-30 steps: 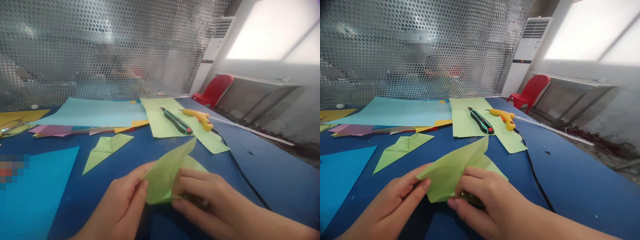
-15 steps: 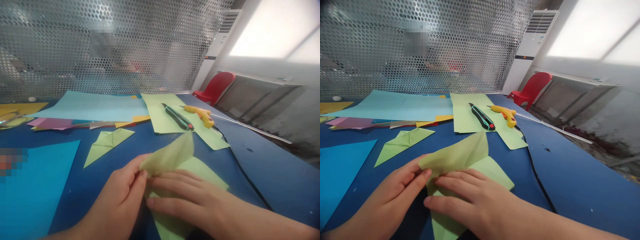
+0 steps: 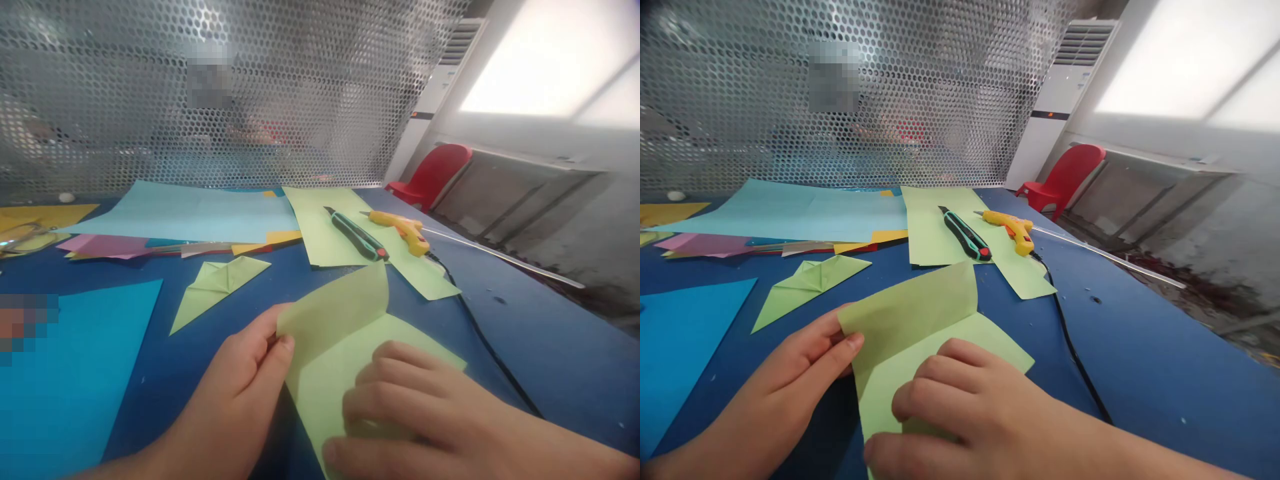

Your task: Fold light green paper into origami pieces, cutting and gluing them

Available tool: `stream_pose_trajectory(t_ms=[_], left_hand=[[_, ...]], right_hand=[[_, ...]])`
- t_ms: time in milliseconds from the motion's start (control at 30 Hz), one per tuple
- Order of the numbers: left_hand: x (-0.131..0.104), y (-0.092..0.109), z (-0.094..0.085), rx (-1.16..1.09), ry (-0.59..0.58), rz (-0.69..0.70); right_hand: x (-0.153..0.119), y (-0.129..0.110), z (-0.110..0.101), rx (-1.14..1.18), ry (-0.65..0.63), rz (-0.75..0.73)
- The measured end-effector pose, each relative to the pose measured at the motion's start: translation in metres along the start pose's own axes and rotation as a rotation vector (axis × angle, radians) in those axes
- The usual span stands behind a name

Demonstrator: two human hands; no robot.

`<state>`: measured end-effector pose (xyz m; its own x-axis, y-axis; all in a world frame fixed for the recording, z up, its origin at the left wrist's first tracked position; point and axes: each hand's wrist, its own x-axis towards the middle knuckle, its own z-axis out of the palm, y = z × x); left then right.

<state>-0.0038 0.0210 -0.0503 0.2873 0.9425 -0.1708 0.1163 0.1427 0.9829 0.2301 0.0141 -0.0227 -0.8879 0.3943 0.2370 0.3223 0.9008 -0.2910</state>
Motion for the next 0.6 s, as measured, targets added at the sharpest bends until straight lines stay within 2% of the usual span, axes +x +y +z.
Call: stream_pose_trajectory(t_ms=[133,233,333,433,600], left_hand=[[0.001,0.001,-0.001,-0.004,-0.032,0.007],[0.002,0.002,-0.002,0.016,-0.067,0.045],[0.002,0.003,-0.003,0.061,-0.086,0.093],[0.000,0.003,-0.003,0.094,-0.108,0.114],[-0.002,0.003,-0.004,0.113,-0.103,0.130]], right_hand=[[-0.001,0.000,-0.001,-0.090,0.012,0.023],[0.005,-0.004,-0.005,0.031,0.052,0.170],[0.011,-0.008,-0.006,0.130,0.037,0.364],[0.011,-0.007,-0.001,0.084,0.033,0.488],[0.007,-0.008,0.007,0.054,0.026,0.614]])
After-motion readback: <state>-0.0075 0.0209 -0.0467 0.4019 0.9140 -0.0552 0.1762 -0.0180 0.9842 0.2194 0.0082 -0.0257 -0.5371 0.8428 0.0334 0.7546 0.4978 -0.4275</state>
